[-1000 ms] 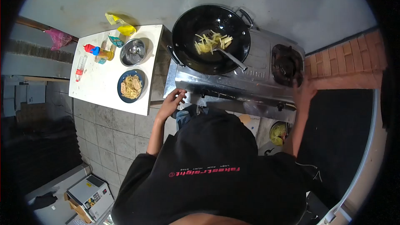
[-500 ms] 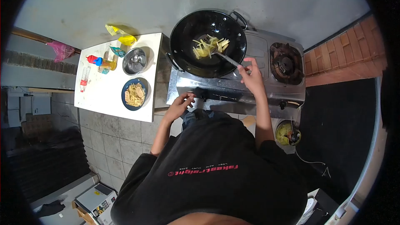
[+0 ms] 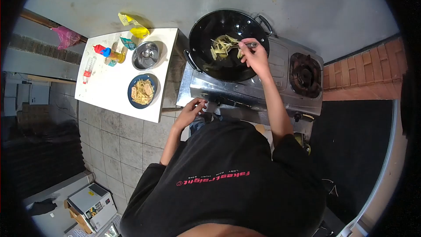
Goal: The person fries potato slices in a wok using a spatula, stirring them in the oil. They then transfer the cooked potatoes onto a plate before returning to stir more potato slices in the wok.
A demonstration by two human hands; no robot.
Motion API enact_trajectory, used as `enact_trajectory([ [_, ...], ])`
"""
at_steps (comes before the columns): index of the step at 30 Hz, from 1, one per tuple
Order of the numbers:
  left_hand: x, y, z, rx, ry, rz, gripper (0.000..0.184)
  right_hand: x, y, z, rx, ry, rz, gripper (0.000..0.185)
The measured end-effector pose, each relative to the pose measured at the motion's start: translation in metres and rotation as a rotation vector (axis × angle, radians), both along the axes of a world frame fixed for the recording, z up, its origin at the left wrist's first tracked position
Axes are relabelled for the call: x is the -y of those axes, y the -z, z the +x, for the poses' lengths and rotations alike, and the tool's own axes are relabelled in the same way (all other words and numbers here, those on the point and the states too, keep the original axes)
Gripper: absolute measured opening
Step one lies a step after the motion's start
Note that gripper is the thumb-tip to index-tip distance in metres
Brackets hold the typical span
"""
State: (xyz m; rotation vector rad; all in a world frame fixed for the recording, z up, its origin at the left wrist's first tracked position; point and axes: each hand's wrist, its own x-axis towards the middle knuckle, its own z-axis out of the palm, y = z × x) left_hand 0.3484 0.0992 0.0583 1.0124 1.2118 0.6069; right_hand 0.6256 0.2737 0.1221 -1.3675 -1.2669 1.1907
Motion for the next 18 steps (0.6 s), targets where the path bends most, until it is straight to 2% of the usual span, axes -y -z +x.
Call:
enact_trajectory([
  [1,-0.001,0.001,0.0,0.002,-0.001,0.003,0.031,-0.009,0.002,-0.001,0.002,-0.001,0.003,0.025],
  [3,-0.004,0.002,-0.002,0.034,-0.02,0.021,0.031,-0.02,-0.004,-0.005,0.22,-0.048,0.16,0.021],
  [5,-0.005,0.002,-0.004,0.03,-0.027,0.017,0.031,-0.025,-0.02,-0.005,0.289,-0.086,0.206,0.022],
  [7,-0.004,0.004,-0.004,0.033,-0.03,0.011,0.032,-0.029,-0.041,-0.008,0.541,-0.22,0.313,0.02],
  [8,-0.004,0.008,-0.004,0.044,-0.041,0.032,0.033,-0.029,-0.056,-0.01,0.564,-0.286,0.23,0.02],
  [9,-0.004,0.009,-0.005,0.054,-0.054,0.053,0.034,-0.032,-0.065,-0.011,0.573,-0.29,0.23,0.02],
  [11,-0.003,0.015,-0.006,0.091,-0.067,0.036,0.034,-0.036,-0.076,-0.013,0.732,-0.453,0.318,0.022],
  [12,-0.003,0.019,-0.006,0.09,-0.07,0.055,0.033,-0.036,-0.088,-0.017,0.789,-0.492,0.246,0.024],
  [15,-0.002,0.027,-0.006,0.089,-0.094,0.055,0.032,-0.04,-0.096,-0.02,0.909,-0.565,0.345,0.025],
  [18,-0.002,0.028,-0.004,0.078,-0.09,0.071,0.031,-0.046,-0.11,-0.024,0.972,-0.572,0.289,0.025],
])
